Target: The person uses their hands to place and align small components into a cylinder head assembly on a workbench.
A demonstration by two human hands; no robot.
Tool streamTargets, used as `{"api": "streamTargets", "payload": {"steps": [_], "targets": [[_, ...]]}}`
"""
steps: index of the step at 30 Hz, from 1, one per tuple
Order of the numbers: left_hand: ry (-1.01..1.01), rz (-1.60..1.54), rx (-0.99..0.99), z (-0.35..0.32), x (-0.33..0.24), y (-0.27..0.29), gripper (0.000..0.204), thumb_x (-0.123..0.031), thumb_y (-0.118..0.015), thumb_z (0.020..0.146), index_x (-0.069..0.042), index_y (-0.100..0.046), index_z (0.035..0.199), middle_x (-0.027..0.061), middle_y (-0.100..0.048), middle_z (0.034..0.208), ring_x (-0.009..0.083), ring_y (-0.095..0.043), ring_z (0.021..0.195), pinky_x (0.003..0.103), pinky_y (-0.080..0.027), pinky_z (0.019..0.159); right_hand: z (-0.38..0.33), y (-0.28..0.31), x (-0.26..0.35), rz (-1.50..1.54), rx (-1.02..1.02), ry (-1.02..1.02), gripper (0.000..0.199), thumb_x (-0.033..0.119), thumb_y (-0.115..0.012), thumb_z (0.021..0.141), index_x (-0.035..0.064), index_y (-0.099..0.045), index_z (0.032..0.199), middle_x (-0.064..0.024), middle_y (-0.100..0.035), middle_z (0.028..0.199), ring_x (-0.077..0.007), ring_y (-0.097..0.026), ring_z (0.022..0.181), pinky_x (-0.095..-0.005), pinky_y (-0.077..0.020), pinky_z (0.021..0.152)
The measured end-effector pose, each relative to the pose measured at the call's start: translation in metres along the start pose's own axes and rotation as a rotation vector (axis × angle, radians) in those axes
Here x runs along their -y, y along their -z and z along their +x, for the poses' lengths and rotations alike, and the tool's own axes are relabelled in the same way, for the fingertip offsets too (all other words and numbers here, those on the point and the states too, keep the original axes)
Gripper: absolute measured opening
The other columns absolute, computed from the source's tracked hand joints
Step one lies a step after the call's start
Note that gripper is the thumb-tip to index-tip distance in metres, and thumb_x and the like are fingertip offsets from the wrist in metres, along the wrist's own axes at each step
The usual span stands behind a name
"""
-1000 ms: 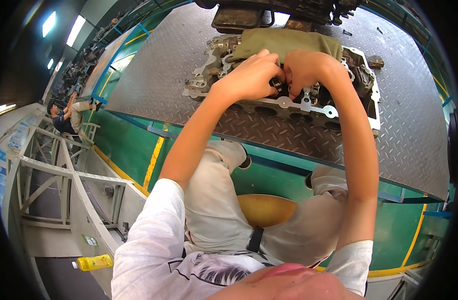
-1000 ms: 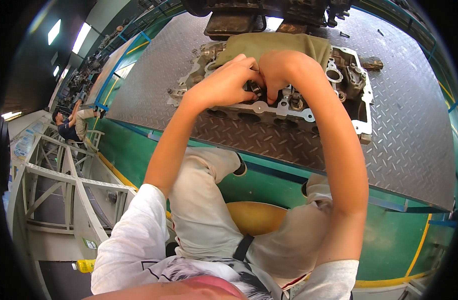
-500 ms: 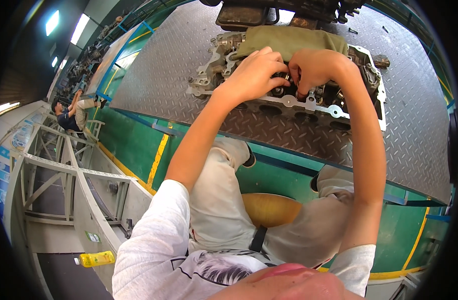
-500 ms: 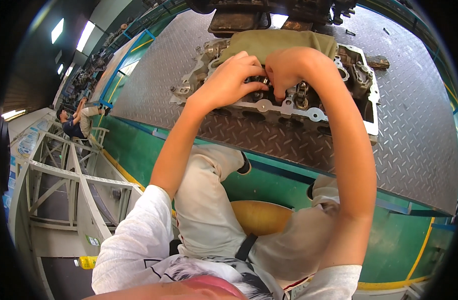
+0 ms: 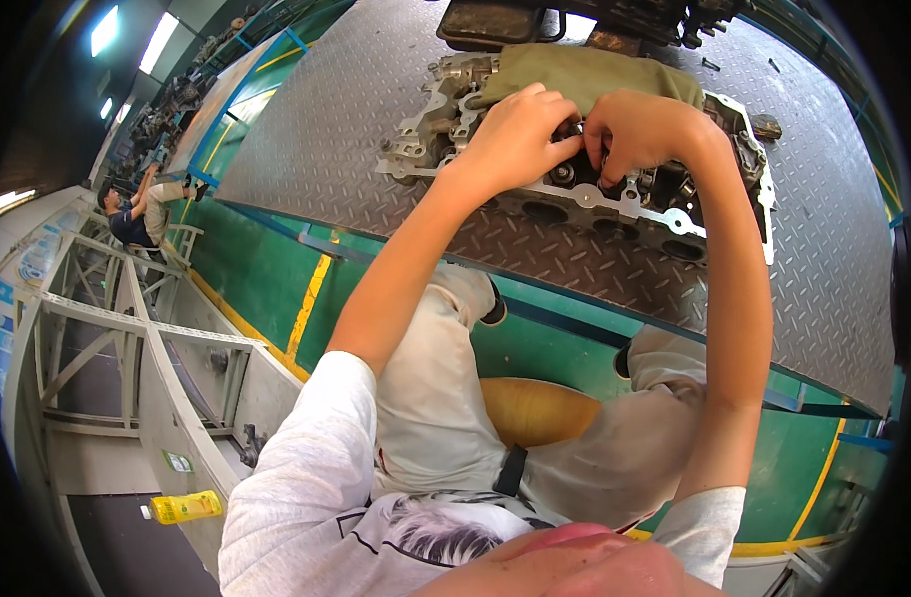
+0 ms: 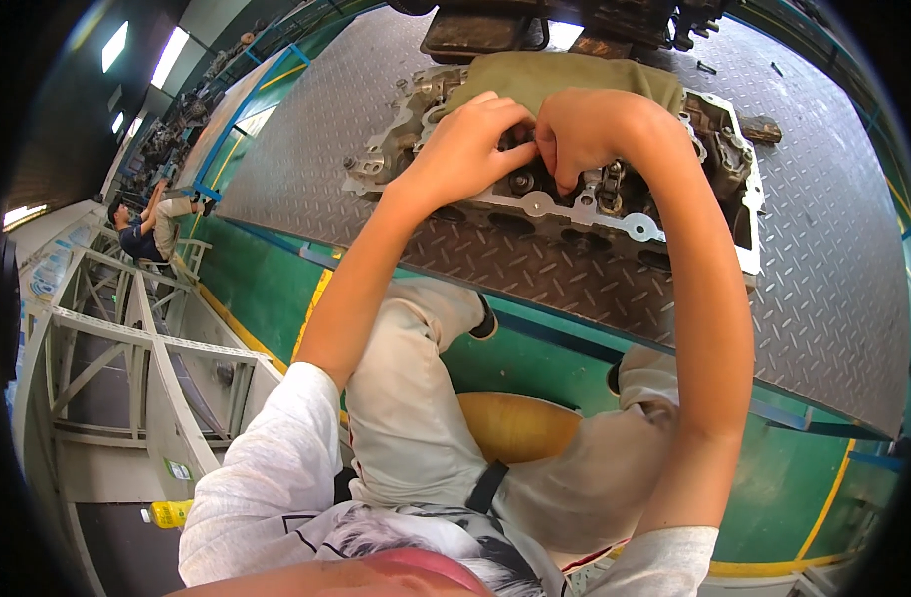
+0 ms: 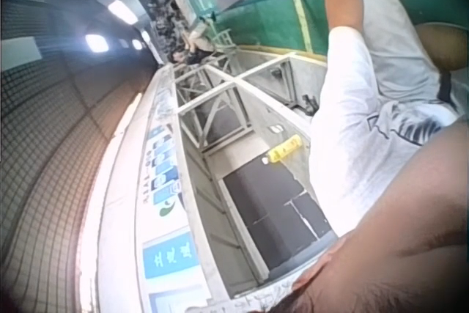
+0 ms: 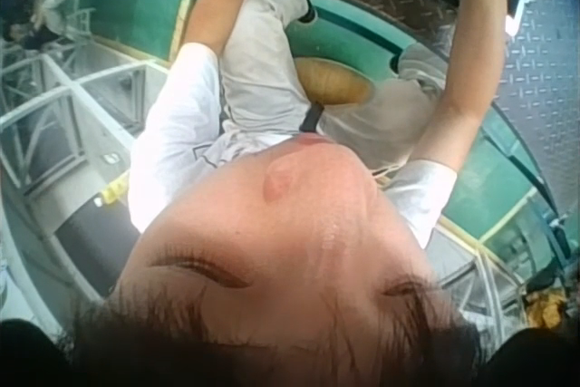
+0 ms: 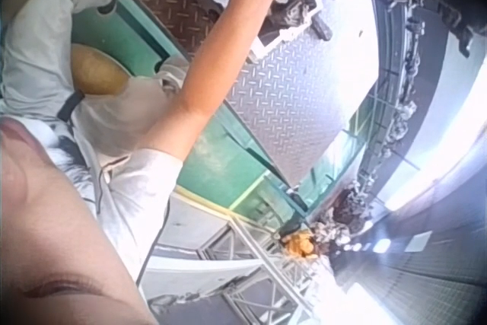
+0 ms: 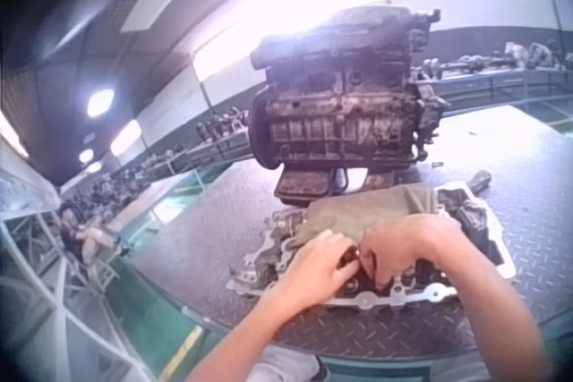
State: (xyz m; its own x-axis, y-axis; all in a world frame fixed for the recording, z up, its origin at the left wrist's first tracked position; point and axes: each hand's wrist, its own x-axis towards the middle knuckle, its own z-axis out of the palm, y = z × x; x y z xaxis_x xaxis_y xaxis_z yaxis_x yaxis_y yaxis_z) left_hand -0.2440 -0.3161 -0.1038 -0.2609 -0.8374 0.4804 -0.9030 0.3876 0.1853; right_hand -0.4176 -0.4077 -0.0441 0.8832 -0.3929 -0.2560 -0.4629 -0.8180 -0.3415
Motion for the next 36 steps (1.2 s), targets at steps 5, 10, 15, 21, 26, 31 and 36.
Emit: {"api": "streamTargets", "payload": {"steps": [5, 10, 15, 21, 26, 31, 36], "targets": [[0.165, -0.024, -0.046, 0.004, -0.011, 0.002, 0.025, -0.022, -0.075, 0.076, -0.004, -0.068, 0.092, 0.0085, -0.067, 0.085, 0.0268, -0.063, 0.085, 0.038, -0.051, 0.074, -0.002, -0.004, -0.001, -0.004, -0.026, -0.04, 0.017, 0.013, -0.08, 0.068, 0.0047, -0.075, 0.081, -0.0062, -0.07, 0.077, -0.0209, -0.064, 0.069, -0.0335, -0.0499, 0.061], [0.164, -0.053, -0.136, 0.002, -0.002, -0.001, 0.025, -0.022, -0.076, 0.074, -0.004, -0.069, 0.09, 0.0071, -0.067, 0.083, 0.0242, -0.061, 0.079, 0.037, -0.05, 0.07, 0.006, -0.007, 0.0, 0.007, -0.13, -0.051, 0.018, 0.015, -0.08, 0.071, 0.0033, -0.073, 0.083, -0.0068, -0.07, 0.076, -0.0204, -0.064, 0.069, -0.0333, -0.049, 0.062], [0.195, -0.109, -0.126, 0.0, 0.002, 0.001, 0.029, -0.024, -0.079, 0.074, -0.003, -0.067, 0.091, 0.0069, -0.066, 0.082, 0.0217, -0.057, 0.076, 0.035, -0.049, 0.069, 0.011, -0.008, -0.012, 0.038, -0.255, -0.019, 0.022, 0.017, -0.082, 0.072, 0.0015, -0.07, 0.083, -0.0066, -0.066, 0.072, -0.0203, -0.061, 0.067, -0.033, -0.0474, 0.062], [0.184, -0.146, -0.094, -0.006, 0.007, 0.005, 0.036, -0.029, -0.084, 0.075, -0.002, -0.066, 0.091, 0.007, -0.064, 0.082, 0.0209, -0.056, 0.075, 0.034, -0.049, 0.071, 0.004, 0.001, -0.016, 0.029, -0.237, 0.05, 0.023, 0.014, -0.083, 0.071, 0.0009, -0.066, 0.08, -0.0038, -0.055, 0.065, -0.0168, -0.054, 0.064, -0.0324, -0.0418, 0.058], [0.199, -0.159, -0.096, -0.006, 0.009, 0.006, 0.035, -0.028, -0.082, 0.078, -0.001, -0.068, 0.094, 0.0071, -0.064, 0.08, 0.0188, -0.055, 0.073, 0.033, -0.048, 0.068, 0.001, 0.01, -0.039, 0.001, -0.273, -0.031, 0.032, 0.028, -0.085, 0.072, 0.0025, -0.067, 0.076, -0.0072, -0.063, 0.069, -0.0198, -0.059, 0.068, -0.0353, -0.0451, 0.062], [0.233, -0.193, -0.103, -0.007, 0.012, 0.007, 0.031, -0.028, -0.078, 0.084, 0.0, -0.07, 0.093, 0.008, -0.065, 0.08, 0.017, -0.054, 0.068, 0.032, -0.048, 0.065, -0.009, 0.018, -0.031, 0.024, -0.222, -0.098, 0.027, 0.024, -0.079, 0.082, 0.0011, -0.067, 0.074, -0.0033, -0.058, 0.065, -0.0139, -0.052, 0.062, -0.0323, -0.041, 0.058], [0.266, -0.245, -0.099, -0.006, 0.009, 0.007, 0.03, -0.028, -0.076, 0.087, 0.001, -0.07, 0.093, 0.0081, -0.065, 0.08, 0.0159, -0.053, 0.067, 0.031, -0.047, 0.064, -0.009, 0.019, -0.034, 0.024, -0.224, -0.083, 0.023, 0.023, -0.081, 0.077, 0.0027, -0.071, 0.077, -0.0051, -0.064, 0.068, -0.0162, -0.059, 0.067, -0.035, -0.0452, 0.062]]}}
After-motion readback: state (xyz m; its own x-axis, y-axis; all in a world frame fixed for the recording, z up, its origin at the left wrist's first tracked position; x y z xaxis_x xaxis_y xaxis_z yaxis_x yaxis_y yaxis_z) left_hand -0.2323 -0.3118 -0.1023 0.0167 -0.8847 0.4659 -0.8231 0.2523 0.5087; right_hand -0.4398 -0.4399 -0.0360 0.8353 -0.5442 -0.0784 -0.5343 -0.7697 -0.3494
